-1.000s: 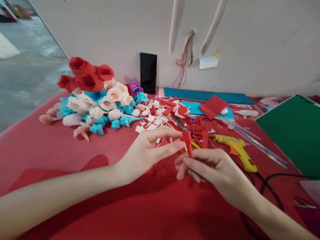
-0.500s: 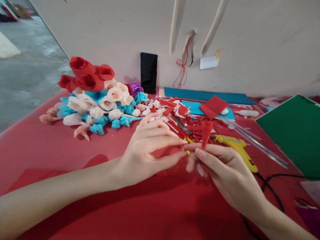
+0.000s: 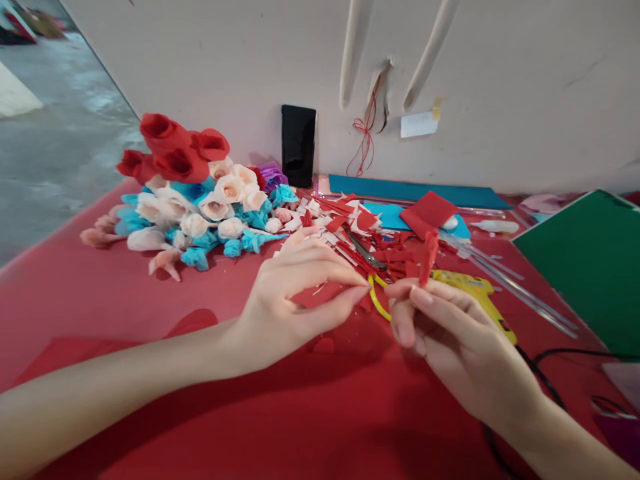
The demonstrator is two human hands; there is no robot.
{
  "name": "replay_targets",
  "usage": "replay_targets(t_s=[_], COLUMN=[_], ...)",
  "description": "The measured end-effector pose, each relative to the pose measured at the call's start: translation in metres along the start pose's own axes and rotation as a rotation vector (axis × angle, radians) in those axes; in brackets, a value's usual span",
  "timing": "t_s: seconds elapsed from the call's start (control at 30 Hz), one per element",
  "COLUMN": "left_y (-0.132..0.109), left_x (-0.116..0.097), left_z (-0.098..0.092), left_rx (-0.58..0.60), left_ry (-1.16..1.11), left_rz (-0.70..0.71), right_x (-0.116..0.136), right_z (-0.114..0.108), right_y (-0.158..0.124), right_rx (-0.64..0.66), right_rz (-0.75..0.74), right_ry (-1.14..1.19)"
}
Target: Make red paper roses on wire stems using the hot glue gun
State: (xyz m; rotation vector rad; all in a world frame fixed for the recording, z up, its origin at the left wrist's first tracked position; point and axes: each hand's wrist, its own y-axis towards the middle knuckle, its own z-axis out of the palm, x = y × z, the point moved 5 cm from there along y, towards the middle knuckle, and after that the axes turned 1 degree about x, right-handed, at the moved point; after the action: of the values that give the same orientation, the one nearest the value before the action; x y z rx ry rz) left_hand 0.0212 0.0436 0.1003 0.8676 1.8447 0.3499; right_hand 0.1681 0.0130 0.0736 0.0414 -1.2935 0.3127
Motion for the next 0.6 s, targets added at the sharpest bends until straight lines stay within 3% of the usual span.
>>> replay_targets(t_s=[0.17,0.4,0.6], left_y=[0.001,-0.003,-0.004], left_x=[-0.002,-0.009,-0.017], left_z=[-0.003,-0.001,0.001], left_rx=[-0.02,0.082,0.087], left_ry=[-0.031,0.025,0.283], left_rz=[0.038,0.158,0.349], right_x=[-0.004,-0.006,-0.006], right_z=[-0.001,0.001,0.002], right_y=[0.0,-0.001,-0.004], right_rx=[-0.001,0.007,-0.028], right_rz=[-0.004,-0.027,0.008], right_ry=[-0.065,-0.184,-0.265])
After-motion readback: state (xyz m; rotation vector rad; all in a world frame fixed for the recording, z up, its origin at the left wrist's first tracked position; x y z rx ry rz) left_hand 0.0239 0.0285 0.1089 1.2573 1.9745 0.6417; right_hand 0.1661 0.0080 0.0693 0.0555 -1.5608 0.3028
